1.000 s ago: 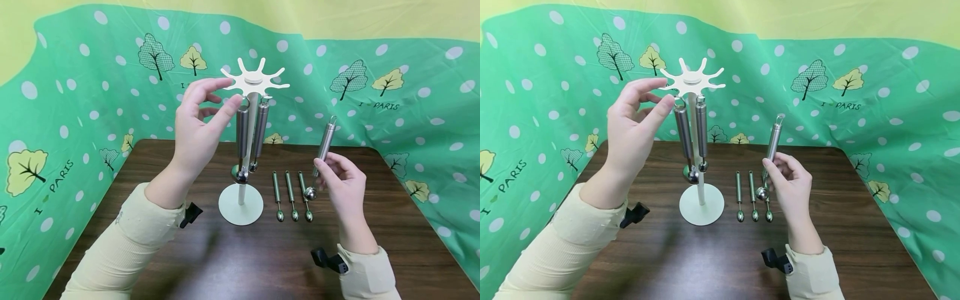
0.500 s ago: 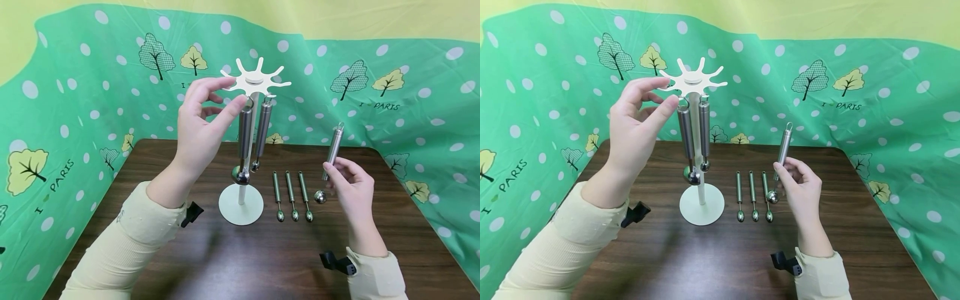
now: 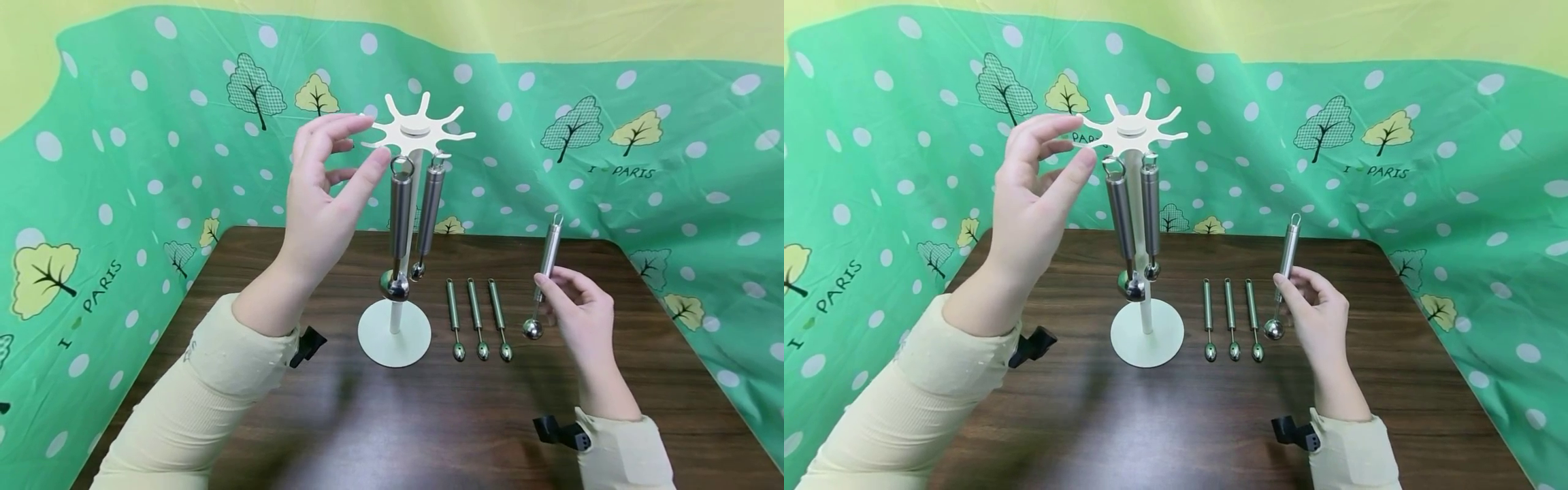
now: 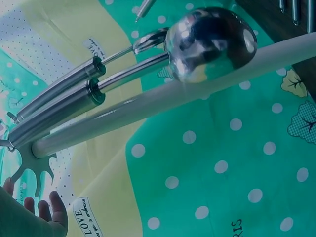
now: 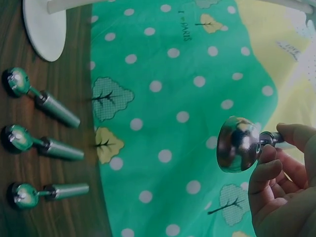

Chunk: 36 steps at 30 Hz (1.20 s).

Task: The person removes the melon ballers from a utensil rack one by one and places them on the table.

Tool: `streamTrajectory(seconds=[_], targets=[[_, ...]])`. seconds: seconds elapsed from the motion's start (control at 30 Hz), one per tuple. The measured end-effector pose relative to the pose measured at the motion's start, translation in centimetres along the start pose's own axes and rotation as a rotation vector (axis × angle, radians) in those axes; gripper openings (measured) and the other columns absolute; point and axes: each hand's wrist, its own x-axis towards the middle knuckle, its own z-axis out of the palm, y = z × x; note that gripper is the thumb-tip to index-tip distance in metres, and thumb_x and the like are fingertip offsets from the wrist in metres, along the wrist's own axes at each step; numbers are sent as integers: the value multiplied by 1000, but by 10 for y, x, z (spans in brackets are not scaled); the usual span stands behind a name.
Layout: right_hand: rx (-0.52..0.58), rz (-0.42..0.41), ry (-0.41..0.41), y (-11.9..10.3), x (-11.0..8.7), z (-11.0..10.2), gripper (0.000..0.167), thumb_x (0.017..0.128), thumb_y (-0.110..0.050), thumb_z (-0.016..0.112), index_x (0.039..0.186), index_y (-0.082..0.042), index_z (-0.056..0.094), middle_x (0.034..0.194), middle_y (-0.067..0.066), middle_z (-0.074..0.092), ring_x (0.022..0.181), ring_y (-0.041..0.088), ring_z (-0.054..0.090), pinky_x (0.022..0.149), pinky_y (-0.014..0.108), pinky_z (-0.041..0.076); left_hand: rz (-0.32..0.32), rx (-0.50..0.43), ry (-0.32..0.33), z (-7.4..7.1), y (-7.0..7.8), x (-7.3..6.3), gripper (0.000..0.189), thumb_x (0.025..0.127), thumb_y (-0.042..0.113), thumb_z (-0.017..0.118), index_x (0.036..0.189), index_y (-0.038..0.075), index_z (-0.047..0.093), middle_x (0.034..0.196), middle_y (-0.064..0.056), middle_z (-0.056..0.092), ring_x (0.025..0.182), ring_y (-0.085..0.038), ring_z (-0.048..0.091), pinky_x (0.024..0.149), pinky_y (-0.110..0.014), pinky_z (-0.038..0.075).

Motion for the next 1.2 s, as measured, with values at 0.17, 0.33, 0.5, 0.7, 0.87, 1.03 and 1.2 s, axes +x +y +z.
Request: streamTrajectory(seconds=[0.17,0.33,0.5,0.7,0.87,1.03,1.2], targets=[[-79,42,-28,10,5,-5,5,89,-12,73,91,-17,72,59,-9,61,46,6,51,42,17,42,-14,22,-7,-2,-1,2,36,95,16,64,129,5,61,138,-4,47,116,-15,46,92,-32,49],[-191,66,-64,25,11,-10,4,91,-19,72,93,-21,69,58,-11,59,46,6,52,43,18,45,-25,11,-28,-3,-4,4,36,96,17,62,131,5,60,142,-3,49,120,-15,48,94,-33,49],[-271,90,-97,40,16,-14,7,93,-23,70,97,-19,68,61,-14,59,46,5,52,43,20,47,-13,-1,-34,-2,-7,5,36,97,16,59,132,5,59,143,-1,52,121,-14,50,93,-34,49],[-298,133,-140,53,20,-17,23,94,-28,68,106,-9,66,64,-13,59,51,6,53,45,21,48,-33,-34,-45,-3,-9,7,36,99,13,56,134,4,58,143,-2,55,121,-15,54,95,-33,51],[-369,147,-170,66,24,-22,44,95,-34,66,119,2,63,67,-14,57,51,5,53,46,21,46,-46,-37,-49,-4,-10,8,36,100,14,55,135,5,58,143,1,56,118,-15,55,94,-34,52],[-451,155,-216,81,28,-25,53,97,-39,62,127,4,61,74,-14,57,55,3,53,47,22,46,-41,-41,-45,-5,-11,8,36,100,13,55,135,5,58,142,1,56,117,-16,56,93,-34,52],[-484,186,-268,94,32,-26,55,98,-39,60,130,6,59,79,-10,57,58,3,52,50,23,47,-36,-44,-44,-5,-11,8,35,100,14,55,134,4,58,141,0,57,116,-16,57,94,-35,53]])
